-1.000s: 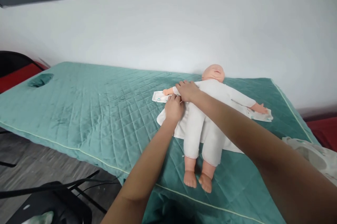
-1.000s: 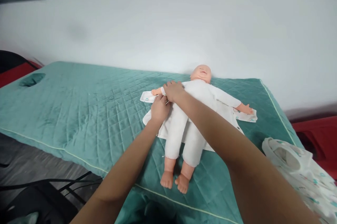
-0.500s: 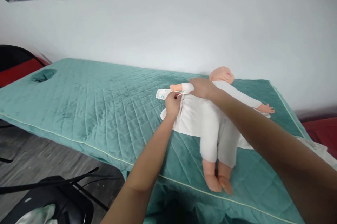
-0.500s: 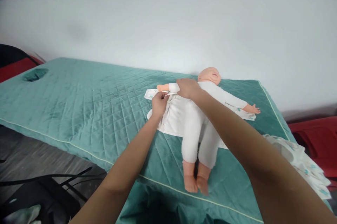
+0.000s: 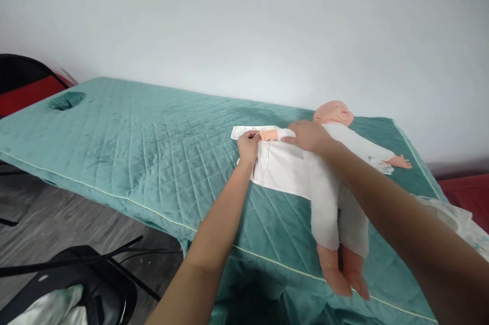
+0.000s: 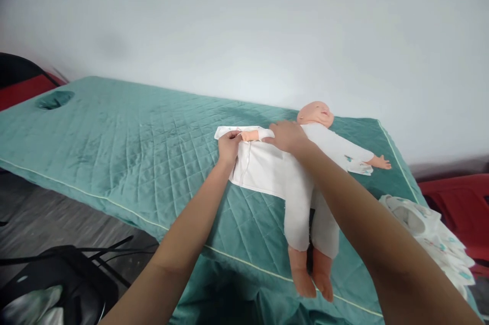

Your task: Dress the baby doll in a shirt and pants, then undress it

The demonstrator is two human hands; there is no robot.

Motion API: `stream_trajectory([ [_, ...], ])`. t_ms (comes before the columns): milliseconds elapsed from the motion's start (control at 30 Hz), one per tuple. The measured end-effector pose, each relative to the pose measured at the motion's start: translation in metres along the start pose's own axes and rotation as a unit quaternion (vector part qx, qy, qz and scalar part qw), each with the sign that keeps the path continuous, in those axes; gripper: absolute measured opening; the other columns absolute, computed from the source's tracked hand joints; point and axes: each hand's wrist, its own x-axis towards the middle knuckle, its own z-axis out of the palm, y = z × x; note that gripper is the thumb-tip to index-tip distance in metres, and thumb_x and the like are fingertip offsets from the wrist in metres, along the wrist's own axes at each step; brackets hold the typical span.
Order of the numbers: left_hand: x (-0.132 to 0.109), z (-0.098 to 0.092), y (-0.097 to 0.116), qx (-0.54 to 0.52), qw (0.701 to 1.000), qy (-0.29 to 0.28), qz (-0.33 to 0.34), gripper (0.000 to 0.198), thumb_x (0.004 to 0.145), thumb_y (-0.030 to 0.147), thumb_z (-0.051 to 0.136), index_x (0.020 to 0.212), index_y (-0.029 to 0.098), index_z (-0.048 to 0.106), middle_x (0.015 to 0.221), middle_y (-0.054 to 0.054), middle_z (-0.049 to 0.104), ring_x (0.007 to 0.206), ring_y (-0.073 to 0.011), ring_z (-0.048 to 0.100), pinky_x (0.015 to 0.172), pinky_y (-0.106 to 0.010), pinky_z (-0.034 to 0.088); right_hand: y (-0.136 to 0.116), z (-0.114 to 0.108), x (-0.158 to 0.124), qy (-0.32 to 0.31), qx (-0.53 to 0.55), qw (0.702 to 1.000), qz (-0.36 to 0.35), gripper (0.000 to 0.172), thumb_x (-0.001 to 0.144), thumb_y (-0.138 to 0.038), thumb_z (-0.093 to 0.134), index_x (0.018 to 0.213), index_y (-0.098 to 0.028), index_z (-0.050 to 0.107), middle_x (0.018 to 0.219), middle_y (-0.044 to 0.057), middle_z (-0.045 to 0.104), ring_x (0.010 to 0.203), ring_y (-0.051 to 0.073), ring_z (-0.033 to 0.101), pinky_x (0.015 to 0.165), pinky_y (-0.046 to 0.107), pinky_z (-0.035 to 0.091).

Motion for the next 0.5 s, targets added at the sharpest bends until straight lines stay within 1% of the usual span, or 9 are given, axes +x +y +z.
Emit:
stream_trajectory([
  [67, -0.001, 0.000, 0.001, 0.004, 1.000, 0.016, 0.002, 0.013, 0.076, 0.022, 0.067, 0.086, 0.015, 0.072, 0.089, -0.005, 0.074, 0.082, -0.0155, 0.066, 0.083, -0.028, 0.051, 0.001, 0.005, 0.000, -0.004, -0.013, 1.000, 0.013, 0.056, 0.097, -0.061, 0.039, 0.122, -0.018, 0.062, 0.121, 0.017, 0.066, 0.113, 0.036, 0.058, 0.089, 0.045, 0.043],
  [133, -0.004, 0.001, 0.003, 0.023, 0.999, 0.026, 0.018, 0.013, 0.079, 0.023, 0.066, 0.088, 0.016, 0.071, 0.090, -0.004, 0.073, 0.084, -0.0154, 0.066, 0.084, -0.028, 0.051, 0.001, 0.010, 0.001, 0.000, -0.027, 0.999, 0.019, 0.056, 0.098, -0.060, 0.039, 0.121, -0.016, 0.063, 0.121, 0.018, 0.066, 0.114, 0.036, 0.058, 0.092, 0.047, 0.042],
  [233, -0.012, 0.002, 0.009, 0.094, 0.992, 0.012, 0.089, 0.010, 0.082, 0.020, 0.063, 0.088, 0.017, 0.071, 0.089, -0.003, 0.070, 0.084, -0.0154, 0.064, 0.085, -0.029, 0.050, -0.002, 0.016, 0.004, 0.010, -0.039, 0.999, 0.021, 0.054, 0.098, -0.057, 0.039, 0.119, -0.014, 0.063, 0.119, 0.019, 0.066, 0.114, 0.037, 0.058, 0.093, 0.049, 0.042],
  [300, -0.018, 0.003, 0.013, 0.146, 0.977, -0.019, 0.152, 0.008, 0.084, 0.019, 0.062, 0.084, 0.018, 0.070, 0.087, -0.003, 0.068, 0.084, -0.0158, 0.062, 0.084, -0.029, 0.049, -0.005, 0.020, 0.007, 0.017, -0.042, 0.999, 0.026, 0.053, 0.098, -0.057, 0.040, 0.118, -0.013, 0.063, 0.119, 0.020, 0.066, 0.112, 0.037, 0.059, 0.093, 0.049, 0.042],
  [367, -0.022, 0.004, 0.016, 0.179, 0.961, -0.066, 0.201, 0.010, 0.087, 0.020, 0.061, 0.083, 0.019, 0.070, 0.086, -0.003, 0.067, 0.084, -0.0164, 0.061, 0.084, -0.030, 0.049, -0.008, 0.023, 0.011, 0.024, -0.044, 0.998, 0.032, 0.054, 0.098, -0.058, 0.040, 0.116, -0.013, 0.063, 0.118, 0.020, 0.067, 0.111, 0.038, 0.059, 0.092, 0.049, 0.042],
  [433, -0.026, 0.005, 0.017, 0.197, 0.946, -0.112, 0.230, 0.011, 0.090, 0.023, 0.060, 0.086, 0.020, 0.069, 0.089, -0.004, 0.067, 0.086, -0.0168, 0.062, 0.083, -0.030, 0.049, -0.011, 0.026, 0.016, 0.031, -0.041, 0.998, 0.040, 0.055, 0.098, -0.058, 0.038, 0.116, -0.012, 0.062, 0.117, 0.021, 0.067, 0.110, 0.037, 0.060, 0.092, 0.049, 0.042],
  [500, -0.027, 0.005, 0.018, 0.212, 0.934, -0.142, 0.250, 0.012, 0.092, 0.025, 0.059, 0.089, 0.020, 0.069, 0.092, -0.005, 0.068, 0.089, -0.0169, 0.062, 0.084, -0.029, 0.048, -0.014, 0.027, 0.018, 0.036, -0.034, 0.998, 0.047, 0.055, 0.099, -0.057, 0.039, 0.118, -0.011, 0.060, 0.117, 0.022, 0.066, 0.110, 0.037, 0.060, 0.093, 0.048, 0.042],
])
